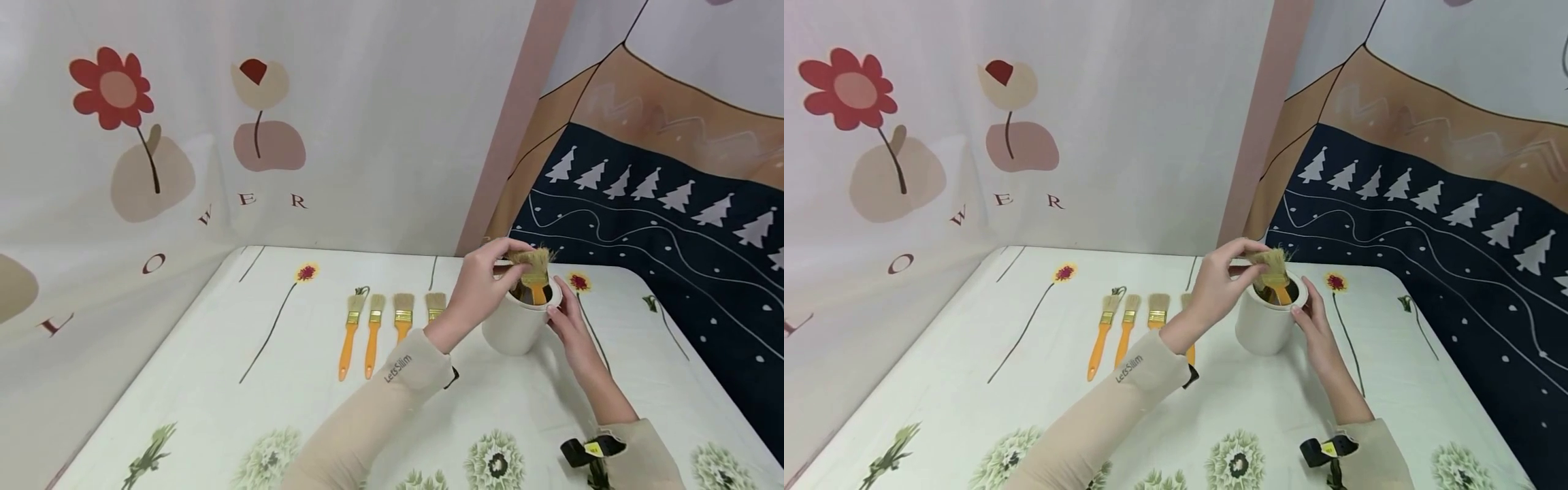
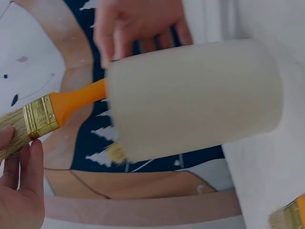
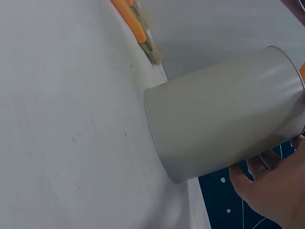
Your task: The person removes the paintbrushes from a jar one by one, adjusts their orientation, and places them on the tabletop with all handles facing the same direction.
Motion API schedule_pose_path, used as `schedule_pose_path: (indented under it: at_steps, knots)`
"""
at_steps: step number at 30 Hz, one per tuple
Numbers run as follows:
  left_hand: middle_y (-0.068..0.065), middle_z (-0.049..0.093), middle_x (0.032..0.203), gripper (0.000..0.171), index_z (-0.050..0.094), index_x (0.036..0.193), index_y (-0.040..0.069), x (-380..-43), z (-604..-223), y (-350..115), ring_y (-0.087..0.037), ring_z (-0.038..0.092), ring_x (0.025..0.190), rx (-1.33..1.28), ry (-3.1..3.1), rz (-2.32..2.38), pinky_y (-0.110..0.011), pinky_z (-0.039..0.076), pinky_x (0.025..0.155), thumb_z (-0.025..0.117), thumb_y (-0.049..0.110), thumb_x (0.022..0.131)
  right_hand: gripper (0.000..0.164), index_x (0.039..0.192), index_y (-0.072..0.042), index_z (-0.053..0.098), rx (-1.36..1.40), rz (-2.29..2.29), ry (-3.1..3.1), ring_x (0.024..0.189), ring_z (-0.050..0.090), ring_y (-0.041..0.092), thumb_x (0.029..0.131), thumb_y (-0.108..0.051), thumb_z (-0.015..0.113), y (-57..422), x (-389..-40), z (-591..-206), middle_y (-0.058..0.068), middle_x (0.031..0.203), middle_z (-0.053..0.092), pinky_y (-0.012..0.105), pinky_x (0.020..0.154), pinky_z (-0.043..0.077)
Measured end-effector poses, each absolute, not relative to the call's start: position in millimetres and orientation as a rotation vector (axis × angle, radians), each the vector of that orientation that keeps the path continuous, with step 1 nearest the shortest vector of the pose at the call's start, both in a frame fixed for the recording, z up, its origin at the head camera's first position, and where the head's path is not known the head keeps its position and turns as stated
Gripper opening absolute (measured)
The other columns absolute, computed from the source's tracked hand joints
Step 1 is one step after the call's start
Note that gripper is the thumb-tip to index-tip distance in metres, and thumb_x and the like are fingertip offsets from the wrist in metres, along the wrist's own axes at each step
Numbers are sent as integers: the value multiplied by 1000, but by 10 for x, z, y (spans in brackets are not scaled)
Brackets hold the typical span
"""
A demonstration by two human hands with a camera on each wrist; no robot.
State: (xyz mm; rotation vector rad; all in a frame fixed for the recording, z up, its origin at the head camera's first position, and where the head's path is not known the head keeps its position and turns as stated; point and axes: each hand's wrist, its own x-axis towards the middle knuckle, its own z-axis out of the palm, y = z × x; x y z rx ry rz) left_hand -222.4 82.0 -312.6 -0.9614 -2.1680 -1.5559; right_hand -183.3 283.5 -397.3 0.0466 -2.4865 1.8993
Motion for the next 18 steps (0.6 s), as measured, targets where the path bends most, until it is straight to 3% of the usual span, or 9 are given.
schedule_pose_path:
  at_steps: [7,18]
  knots:
    - [-11,70,118,23,66,117,4,-2210,-2979,641,-21,68,108,-955,-2023,-1643,-12,56,84,67,8,94,65,161,-28,-3,66,1909,-2463,155,2,37,109,-40,33,2824,-1832,-3968,12,169,-5,66,121,12]
    - [-12,69,117,23,65,117,3,-2171,-2834,353,-21,68,107,-887,-1968,-1743,-19,59,84,67,6,94,64,161,-28,-2,59,1884,-2462,155,6,36,109,-39,33,2833,-1824,-3983,13,169,1,64,122,15]
